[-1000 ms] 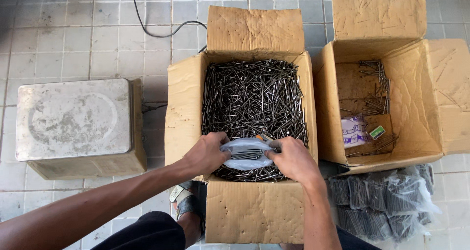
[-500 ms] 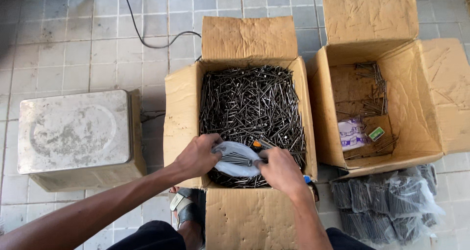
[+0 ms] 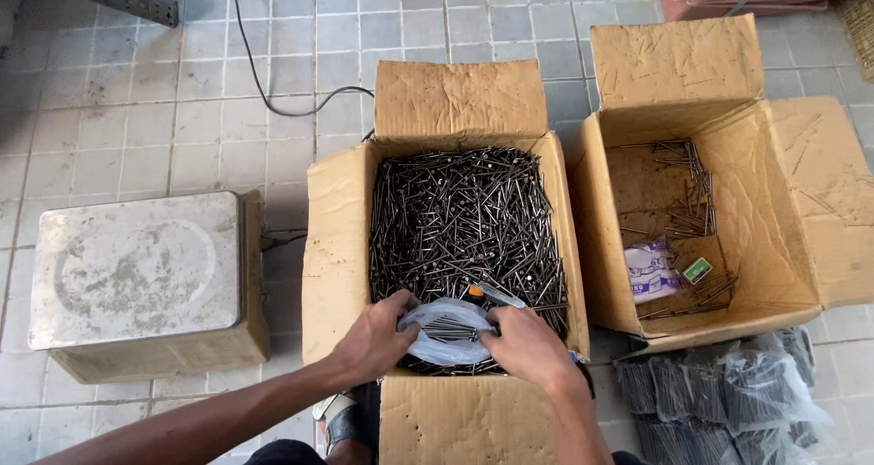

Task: The person repeatedly scoops nails from a cardboard box and places them into a small plastic bag. The filled bag is periodically placed on a nearby scale, then returned to the box to continue filling.

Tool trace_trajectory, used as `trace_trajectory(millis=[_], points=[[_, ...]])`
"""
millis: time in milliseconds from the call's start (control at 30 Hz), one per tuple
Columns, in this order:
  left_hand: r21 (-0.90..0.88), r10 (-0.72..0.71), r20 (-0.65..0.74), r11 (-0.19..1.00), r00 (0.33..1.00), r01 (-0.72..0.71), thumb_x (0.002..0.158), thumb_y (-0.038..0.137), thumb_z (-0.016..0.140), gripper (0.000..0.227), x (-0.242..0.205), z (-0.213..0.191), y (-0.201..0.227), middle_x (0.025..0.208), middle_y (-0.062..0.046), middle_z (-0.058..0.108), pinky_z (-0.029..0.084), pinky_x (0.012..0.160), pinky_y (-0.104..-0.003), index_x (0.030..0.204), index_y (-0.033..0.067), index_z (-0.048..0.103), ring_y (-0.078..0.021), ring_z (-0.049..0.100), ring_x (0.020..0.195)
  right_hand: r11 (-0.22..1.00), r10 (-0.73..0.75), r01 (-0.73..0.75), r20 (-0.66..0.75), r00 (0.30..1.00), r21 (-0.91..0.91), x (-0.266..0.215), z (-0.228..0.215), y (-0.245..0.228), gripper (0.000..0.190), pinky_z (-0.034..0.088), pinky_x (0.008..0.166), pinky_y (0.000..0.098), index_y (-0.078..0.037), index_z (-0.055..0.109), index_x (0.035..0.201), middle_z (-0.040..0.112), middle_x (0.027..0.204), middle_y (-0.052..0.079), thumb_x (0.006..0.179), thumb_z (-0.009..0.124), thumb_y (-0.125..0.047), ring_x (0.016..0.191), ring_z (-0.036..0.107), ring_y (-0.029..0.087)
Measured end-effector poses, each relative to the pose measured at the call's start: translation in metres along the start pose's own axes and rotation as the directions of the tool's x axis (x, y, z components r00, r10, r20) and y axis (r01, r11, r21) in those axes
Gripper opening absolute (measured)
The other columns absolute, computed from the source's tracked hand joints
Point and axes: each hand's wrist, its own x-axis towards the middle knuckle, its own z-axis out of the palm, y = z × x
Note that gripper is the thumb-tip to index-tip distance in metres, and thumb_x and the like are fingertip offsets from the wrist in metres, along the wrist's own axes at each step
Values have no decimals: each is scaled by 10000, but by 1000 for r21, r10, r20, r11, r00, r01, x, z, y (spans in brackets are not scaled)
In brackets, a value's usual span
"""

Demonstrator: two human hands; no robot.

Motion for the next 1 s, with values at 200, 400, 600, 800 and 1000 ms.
trace_trajectory(millis=[200,400,600,800,1000], points=[[-158,-162,-15,975,987,157,881,123,493,167,-10,6,7,967,-101,692,620,583,-370,1027,92,567,-215,663,773,980,-174,194,-267,948,51,26,20,17,279,513,832,417,-102,726,1081,766,1010,70,896,663,-302,905,731,273],[-152,-155,-45,977,987,147,877,76,525,110,-33,-29,59,790,-63,639,409,489,-303,920,69,626,-150,554,632,991,-85,105,-216,973,84,-31,-11,-7,311,567,788,384,-139,704,1149,786,970,38,906,660,-328,768,750,198],[-164,-213,-34,965,976,205,867,81,506,169,-40,-32,67,869,-76,697,477,538,-313,972,73,638,-169,615,700,992,-77,100,-247,966,81,-33,-12,-9,266,562,794,418,-175,718,1133,780,993,32,917,637,-307,884,747,234],[-127,-148,-40,982,988,142,900,125,493,135,-9,-1,21,885,-64,679,480,583,-336,977,100,601,-174,597,696,985,-103,137,-272,957,109,12,14,9,255,461,718,406,-138,722,1103,773,868,90,921,618,-283,793,707,297],[97,-88,-22,991,996,89,920,309,504,302,-5,-7,19,912,-149,731,541,570,-440,1131,94,526,-283,689,676,981,18,-21,17,1000,191,-14,-29,4,376,330,406,177,-242,628,1306,756,986,19,956,565,-362,409,383,45]])
